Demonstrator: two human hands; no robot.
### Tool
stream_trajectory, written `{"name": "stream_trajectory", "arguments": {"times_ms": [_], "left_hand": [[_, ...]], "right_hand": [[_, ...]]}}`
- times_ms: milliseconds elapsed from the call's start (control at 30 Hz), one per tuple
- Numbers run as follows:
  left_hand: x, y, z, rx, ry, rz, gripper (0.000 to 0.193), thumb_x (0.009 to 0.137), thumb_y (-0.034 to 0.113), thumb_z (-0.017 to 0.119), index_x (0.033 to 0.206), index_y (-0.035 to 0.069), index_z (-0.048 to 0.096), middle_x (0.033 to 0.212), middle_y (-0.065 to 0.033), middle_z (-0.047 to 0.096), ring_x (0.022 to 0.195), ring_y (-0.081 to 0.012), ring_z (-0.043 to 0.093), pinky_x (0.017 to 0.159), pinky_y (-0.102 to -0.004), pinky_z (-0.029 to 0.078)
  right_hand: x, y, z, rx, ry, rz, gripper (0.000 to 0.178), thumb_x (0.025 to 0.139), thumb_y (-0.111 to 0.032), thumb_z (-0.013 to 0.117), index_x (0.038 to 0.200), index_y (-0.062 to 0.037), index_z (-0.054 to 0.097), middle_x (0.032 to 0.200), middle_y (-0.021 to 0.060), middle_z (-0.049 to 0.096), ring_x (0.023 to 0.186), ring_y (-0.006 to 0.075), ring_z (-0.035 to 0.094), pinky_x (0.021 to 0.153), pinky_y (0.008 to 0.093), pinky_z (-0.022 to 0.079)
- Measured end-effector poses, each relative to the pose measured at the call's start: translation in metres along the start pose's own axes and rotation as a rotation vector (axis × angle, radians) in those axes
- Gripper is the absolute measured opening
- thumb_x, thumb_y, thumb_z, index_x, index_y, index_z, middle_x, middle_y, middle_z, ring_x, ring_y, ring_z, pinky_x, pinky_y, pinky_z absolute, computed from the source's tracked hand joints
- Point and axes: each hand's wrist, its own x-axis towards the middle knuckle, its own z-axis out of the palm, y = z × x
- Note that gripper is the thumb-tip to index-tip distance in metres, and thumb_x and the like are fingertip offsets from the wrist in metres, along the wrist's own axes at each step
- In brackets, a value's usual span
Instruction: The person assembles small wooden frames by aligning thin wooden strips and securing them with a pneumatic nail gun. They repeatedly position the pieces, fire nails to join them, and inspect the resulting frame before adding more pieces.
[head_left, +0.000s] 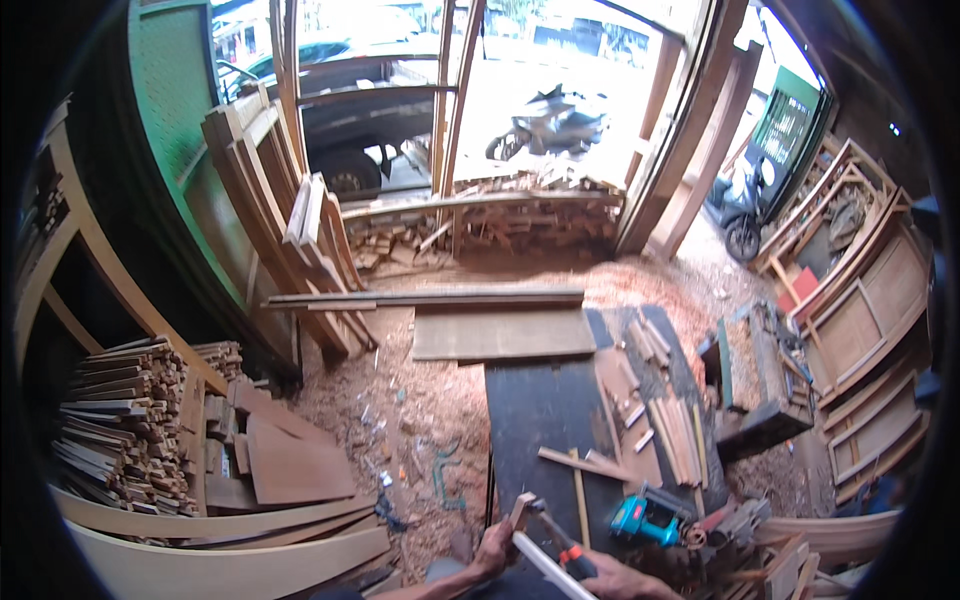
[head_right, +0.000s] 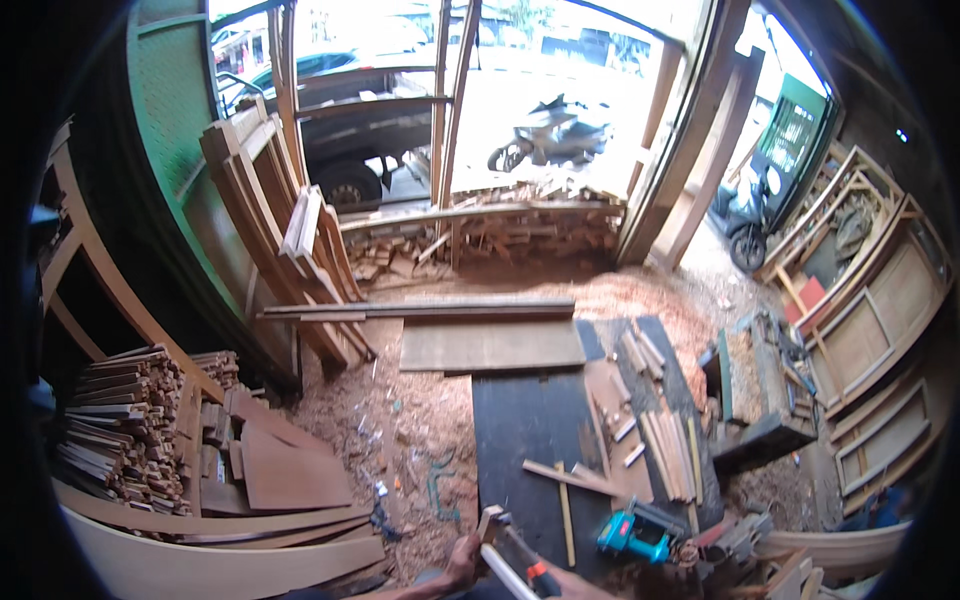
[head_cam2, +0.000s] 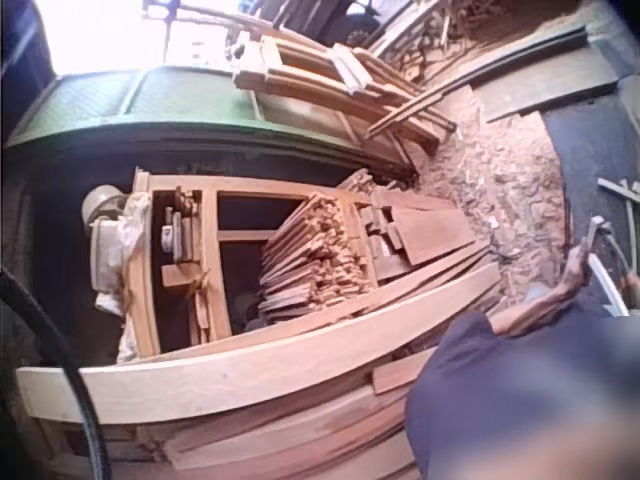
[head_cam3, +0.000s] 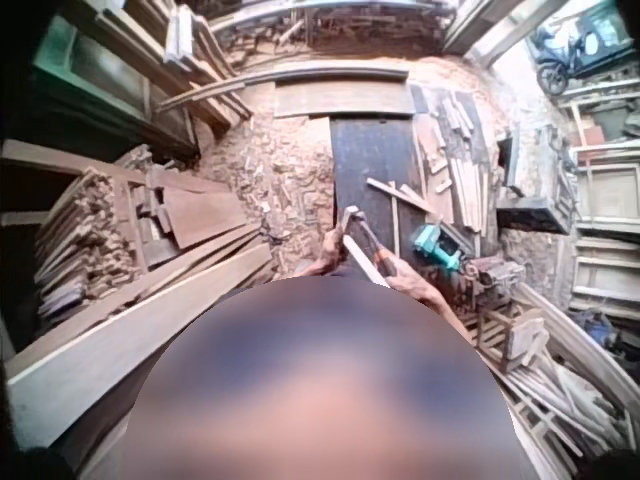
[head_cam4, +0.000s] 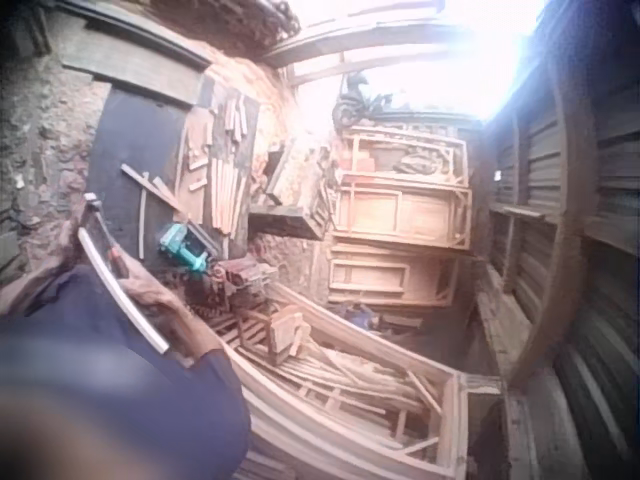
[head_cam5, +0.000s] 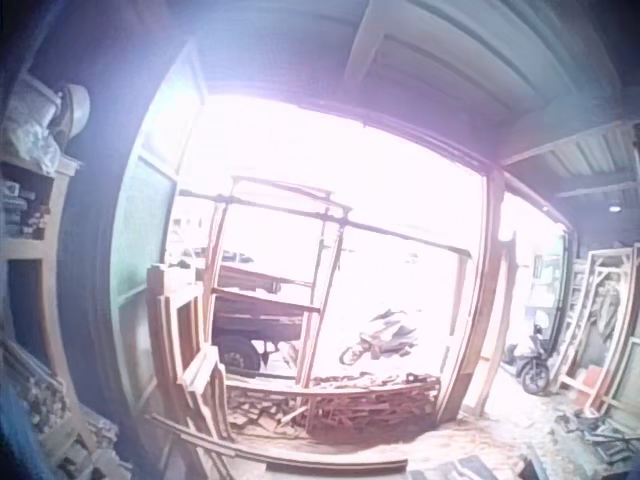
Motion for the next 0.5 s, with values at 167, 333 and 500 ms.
{"name": "stream_trajectory", "arguments": {"times_ms": [167,333,500], "left_hand": [[-0.002,0.020,0.013,-0.139,-0.054,0.163,0.053,0.098,0.060,0.045,0.104,0.009,0.059,0.076,-0.0003,0.053,0.062,-0.0128,0.051,0.055,-0.0292,0.040],[-0.011,0.032,0.025,-0.285,-0.089,0.389,0.060,0.095,0.066,0.047,0.112,0.009,0.058,0.083,-0.0039,0.058,0.068,-0.0162,0.057,0.061,-0.0310,0.047],[-0.015,0.035,0.037,-0.469,-0.139,0.393,0.056,0.102,0.056,0.045,0.113,0.003,0.058,0.085,-0.0035,0.061,0.071,-0.0123,0.057,0.063,-0.0286,0.047]], "right_hand": [[0.017,-0.043,0.019,-0.230,0.032,-0.172,0.083,0.085,-0.004,0.066,0.155,-0.0037,0.022,0.105,0.0043,0.050,0.092,0.0132,0.053,0.086,0.0286,0.046],[0.015,-0.051,0.036,-0.432,0.130,-0.333,0.093,0.083,-0.003,0.066,0.158,-0.0043,0.012,0.103,0.0064,0.047,0.089,0.0158,0.052,0.085,0.0295,0.047],[0.012,-0.024,0.055,-0.413,0.199,-0.354,0.101,0.079,0.002,0.064,0.160,-0.0065,0.004,0.103,0.0081,0.046,0.087,0.0169,0.051,0.080,0.0305,0.048]]}}
